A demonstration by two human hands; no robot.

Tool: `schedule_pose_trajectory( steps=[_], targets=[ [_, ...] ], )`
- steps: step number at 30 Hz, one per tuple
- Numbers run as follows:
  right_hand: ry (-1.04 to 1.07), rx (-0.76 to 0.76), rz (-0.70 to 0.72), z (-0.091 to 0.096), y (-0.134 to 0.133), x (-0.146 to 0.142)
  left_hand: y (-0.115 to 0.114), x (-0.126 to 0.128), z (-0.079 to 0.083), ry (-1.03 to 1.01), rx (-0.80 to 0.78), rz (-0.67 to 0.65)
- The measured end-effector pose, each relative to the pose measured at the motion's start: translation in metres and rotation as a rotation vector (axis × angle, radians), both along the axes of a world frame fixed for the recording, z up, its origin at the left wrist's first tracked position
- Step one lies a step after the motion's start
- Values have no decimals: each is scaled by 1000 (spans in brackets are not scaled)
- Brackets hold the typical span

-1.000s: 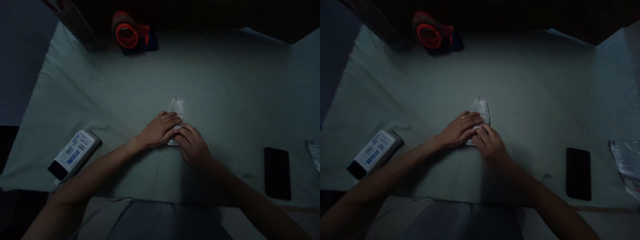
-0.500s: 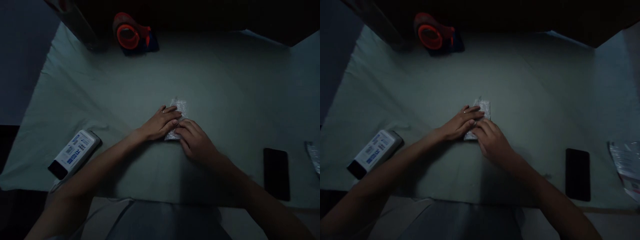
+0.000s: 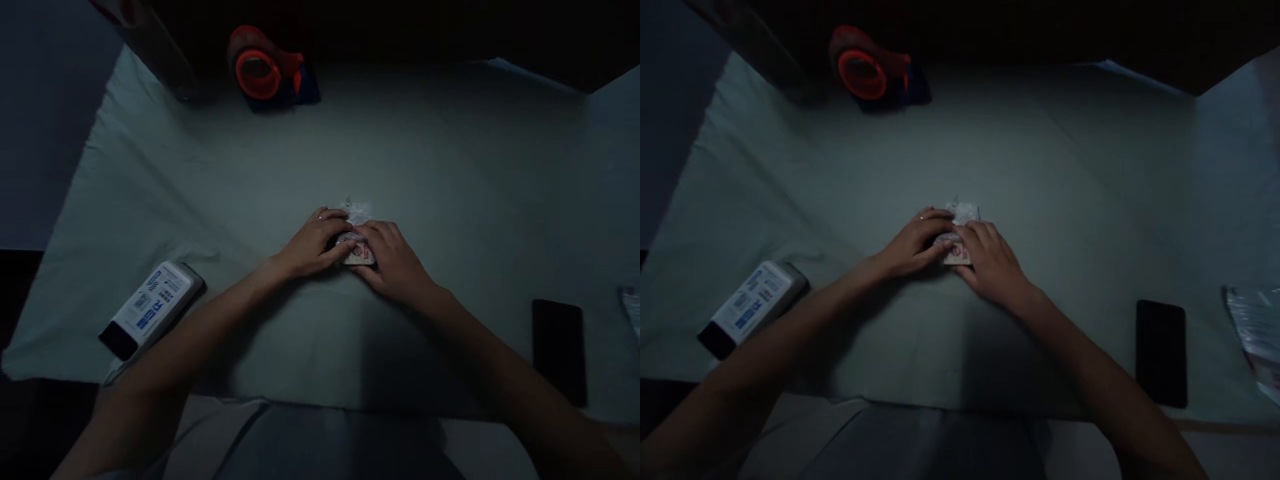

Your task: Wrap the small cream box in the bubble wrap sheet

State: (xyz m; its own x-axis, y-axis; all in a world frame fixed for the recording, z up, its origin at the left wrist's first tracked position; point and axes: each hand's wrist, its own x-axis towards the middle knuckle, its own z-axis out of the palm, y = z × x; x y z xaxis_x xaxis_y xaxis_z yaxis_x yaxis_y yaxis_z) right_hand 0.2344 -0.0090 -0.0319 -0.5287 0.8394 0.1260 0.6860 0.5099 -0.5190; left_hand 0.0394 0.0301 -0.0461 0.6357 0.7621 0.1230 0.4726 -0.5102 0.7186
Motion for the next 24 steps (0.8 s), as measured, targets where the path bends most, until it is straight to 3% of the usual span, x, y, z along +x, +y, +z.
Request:
schedule_pose_trajectory(
  steps=[11,18,24],
  targets=[
    [-21,-114,118,15,30,8,-11,-2,0,-39,-34,54],
    [153,-220,-9,7,27,14,-9,-2,-1,-68,-49,65],
    [112,-1,-128,-7,29,3,3,-2,-6,61,107,139]
  ],
)
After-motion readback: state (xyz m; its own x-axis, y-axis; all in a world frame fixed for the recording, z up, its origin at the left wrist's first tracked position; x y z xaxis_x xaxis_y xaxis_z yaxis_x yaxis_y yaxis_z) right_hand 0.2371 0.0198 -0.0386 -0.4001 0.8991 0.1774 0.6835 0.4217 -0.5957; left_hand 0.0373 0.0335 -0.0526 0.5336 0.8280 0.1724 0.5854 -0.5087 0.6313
